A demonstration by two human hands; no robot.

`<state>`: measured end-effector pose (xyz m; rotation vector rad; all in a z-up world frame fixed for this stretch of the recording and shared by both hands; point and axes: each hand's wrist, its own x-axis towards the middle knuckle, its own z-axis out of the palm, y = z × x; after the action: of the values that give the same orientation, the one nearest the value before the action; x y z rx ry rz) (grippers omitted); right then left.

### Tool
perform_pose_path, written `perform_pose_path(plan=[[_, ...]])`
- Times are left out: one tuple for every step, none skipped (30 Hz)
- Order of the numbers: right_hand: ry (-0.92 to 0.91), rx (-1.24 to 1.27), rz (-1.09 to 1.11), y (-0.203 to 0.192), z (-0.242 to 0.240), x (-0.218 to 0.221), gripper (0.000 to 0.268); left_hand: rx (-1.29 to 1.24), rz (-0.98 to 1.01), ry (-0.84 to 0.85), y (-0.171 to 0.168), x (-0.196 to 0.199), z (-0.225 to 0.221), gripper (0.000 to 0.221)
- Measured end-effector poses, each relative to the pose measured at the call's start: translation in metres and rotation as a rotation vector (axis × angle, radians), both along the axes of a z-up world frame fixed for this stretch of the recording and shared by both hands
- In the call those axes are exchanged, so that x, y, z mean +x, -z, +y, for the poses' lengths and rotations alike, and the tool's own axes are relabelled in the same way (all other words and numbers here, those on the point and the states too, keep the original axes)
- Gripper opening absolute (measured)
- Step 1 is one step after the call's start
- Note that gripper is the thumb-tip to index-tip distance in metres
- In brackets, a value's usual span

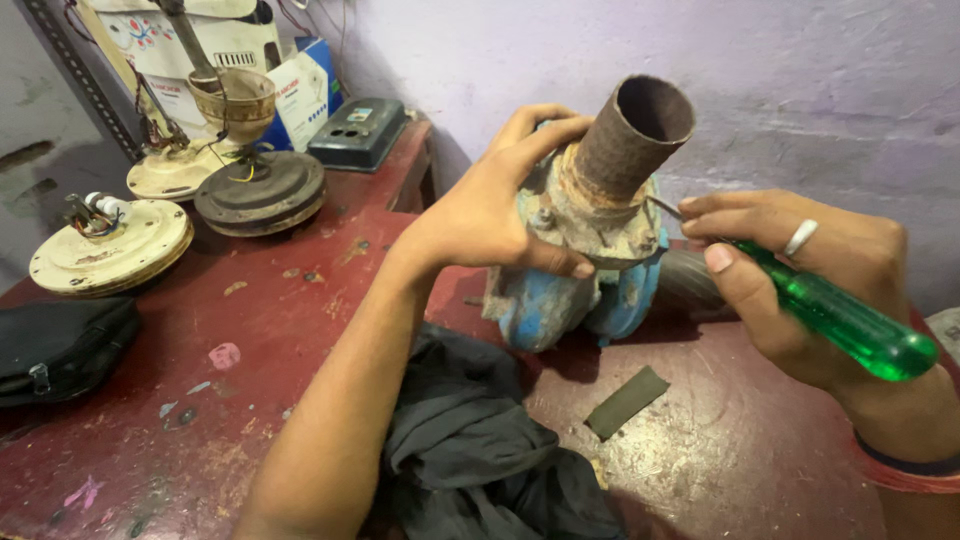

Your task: The person uses a green-handled screwdriver to scrape and clean the surface of a blue motor housing, focusing on the area around a cylindrical metal pipe. They repeatedly wipe the motor with a dark cloth while continuing to scrape away grime and residue.

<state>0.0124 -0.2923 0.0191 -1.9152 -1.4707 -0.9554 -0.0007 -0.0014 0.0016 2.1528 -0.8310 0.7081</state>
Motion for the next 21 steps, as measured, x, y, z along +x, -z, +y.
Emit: perform_pose_path(plan=[[0.089, -0.011, 0.086, -0.001, 0.0, 0.001, 0.018, -0.006, 0.02, -0.004, -0.001, -0.001, -0.001, 0.112], [0.178, -0.022, 0.171, -0.003, 0.001, 0.0, 0.021, -0.012, 0.04, -0.008, -0.002, -0.002, -0.001, 0.112], [0.267, -0.031, 0.256, -0.005, 0.0, -0.001, 0.024, -0.017, 0.059, -0.012, -0.004, -0.004, -0.001, 0.112], [0.323, -0.058, 0.248, -0.007, -0.001, -0.005, 0.023, 0.003, 0.057, -0.044, -0.005, -0.005, -0.002, 0.113], [0.379, -0.081, 0.24, -0.009, -0.003, -0.011, 0.023, 0.026, 0.055, -0.077, -0.007, -0.006, -0.003, 0.114], [0.435, -0.104, 0.232, -0.012, -0.005, -0.019, 0.022, 0.048, 0.053, -0.109, -0.009, -0.007, -0.004, 0.115], [0.417, -0.087, 0.191, -0.014, -0.007, -0.028, 0.021, 0.073, 0.045, -0.115, -0.01, -0.008, -0.003, 0.116], [0.4, -0.07, 0.15, -0.017, -0.009, -0.039, 0.019, 0.098, 0.038, -0.122, -0.012, -0.009, -0.002, 0.117], [0.382, -0.056, 0.109, -0.019, -0.009, -0.048, 0.018, 0.12, 0.031, -0.128, -0.013, -0.009, 0.0, 0.118], [0.289, -0.002, 0.149, -0.018, -0.007, -0.058, 0.018, 0.119, 0.029, -0.108, -0.013, -0.01, 0.004, 0.119], [0.201, 0.046, 0.19, -0.017, -0.006, -0.067, 0.019, 0.112, 0.03, -0.084, -0.012, -0.009, 0.005, 0.119], [0.112, 0.094, 0.231, -0.017, -0.004, -0.073, 0.019, 0.105, 0.031, -0.059, -0.011, -0.009, 0.007, 0.12], [0.151, 0.06, 0.215, -0.017, 0.0, -0.077, 0.02, 0.071, 0.054, -0.027, -0.01, -0.008, 0.01, 0.121], [0.19, 0.027, 0.199, -0.018, 0.005, -0.079, 0.02, 0.037, 0.078, 0.005, -0.009, -0.008, 0.012, 0.122], [0.228, -0.005, 0.186, -0.018, 0.01, -0.081, 0.021, 0.006, 0.104, 0.037, -0.008, -0.007, 0.015, 0.122], [0.236, -0.003, 0.166, -0.019, 0.015, -0.084, 0.019, 0.0, 0.092, 0.042, -0.008, -0.006, 0.016, 0.122], [0.244, 0.001, 0.149, -0.018, 0.021, -0.085, 0.017, -0.002, 0.083, 0.047, -0.007, -0.006, 0.016, 0.122], [0.252, 0.005, 0.133, -0.018, 0.026, -0.086, 0.014, -0.005, 0.074, 0.051, -0.006, -0.005, 0.016, 0.122], [0.197, 0.026, 0.089, -0.018, 0.029, -0.087, 0.012, -0.001, 0.077, 0.045, -0.005, -0.004, 0.016, 0.121], [0.142, 0.048, 0.045, -0.019, 0.031, -0.089, 0.01, 0.003, 0.08, 0.039, -0.005, -0.004, 0.015, 0.121], [0.086, 0.07, 0.001, -0.02, 0.033, -0.09, 0.008, 0.008, 0.084, 0.033, -0.004, -0.003, 0.015, 0.12]])
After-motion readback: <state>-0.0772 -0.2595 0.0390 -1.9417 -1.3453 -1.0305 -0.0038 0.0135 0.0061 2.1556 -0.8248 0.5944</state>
